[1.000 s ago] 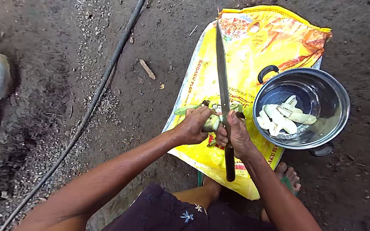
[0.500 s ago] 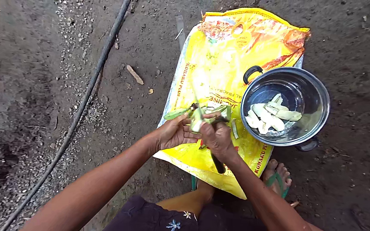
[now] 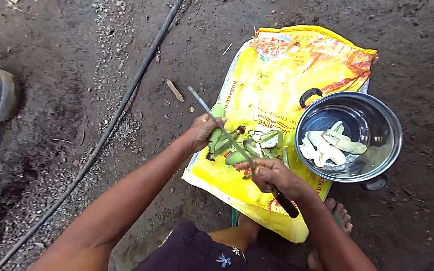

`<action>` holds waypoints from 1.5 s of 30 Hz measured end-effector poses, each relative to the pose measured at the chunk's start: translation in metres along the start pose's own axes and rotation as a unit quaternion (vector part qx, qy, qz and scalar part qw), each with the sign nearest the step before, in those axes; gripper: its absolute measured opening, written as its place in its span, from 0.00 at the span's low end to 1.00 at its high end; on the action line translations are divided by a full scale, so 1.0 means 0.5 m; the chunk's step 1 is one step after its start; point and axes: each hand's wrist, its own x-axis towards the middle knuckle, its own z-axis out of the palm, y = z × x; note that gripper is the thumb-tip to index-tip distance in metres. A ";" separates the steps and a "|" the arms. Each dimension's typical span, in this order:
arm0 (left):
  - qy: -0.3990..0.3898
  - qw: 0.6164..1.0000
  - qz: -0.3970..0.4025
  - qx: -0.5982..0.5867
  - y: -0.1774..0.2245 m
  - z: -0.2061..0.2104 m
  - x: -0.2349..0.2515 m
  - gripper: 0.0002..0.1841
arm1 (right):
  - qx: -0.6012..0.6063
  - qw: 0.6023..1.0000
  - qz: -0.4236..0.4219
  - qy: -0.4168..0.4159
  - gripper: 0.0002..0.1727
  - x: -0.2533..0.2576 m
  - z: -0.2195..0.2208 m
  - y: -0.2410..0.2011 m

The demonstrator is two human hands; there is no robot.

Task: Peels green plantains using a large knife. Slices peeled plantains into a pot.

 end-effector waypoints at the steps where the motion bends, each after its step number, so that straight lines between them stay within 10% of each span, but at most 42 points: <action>1: -0.023 0.999 0.005 0.043 -0.006 -0.007 -0.006 0.17 | -0.001 1.000 -0.019 0.020 0.32 0.000 -0.005 -0.007; 9: -0.215 0.924 0.093 0.302 0.008 0.071 -0.082 0.19 | -0.207 0.952 -0.061 0.218 0.48 0.030 0.013 0.009; 17: -0.251 0.910 0.091 0.319 0.025 0.074 -0.097 0.20 | -0.189 0.962 -0.086 0.175 0.53 0.024 0.015 0.024; 26: -0.249 0.878 0.086 0.399 0.034 0.083 -0.097 0.13 | -0.144 0.962 -0.125 0.197 0.43 0.031 0.019 0.035; 37: -0.213 0.799 0.280 0.488 0.033 0.077 -0.111 0.22 | -0.045 0.957 -0.120 0.260 0.31 0.029 0.081 -0.001; 45: -0.277 0.825 0.136 0.474 0.075 0.088 -0.117 0.20 | -0.039 0.949 -0.157 0.269 0.28 0.019 0.079 -0.009</action>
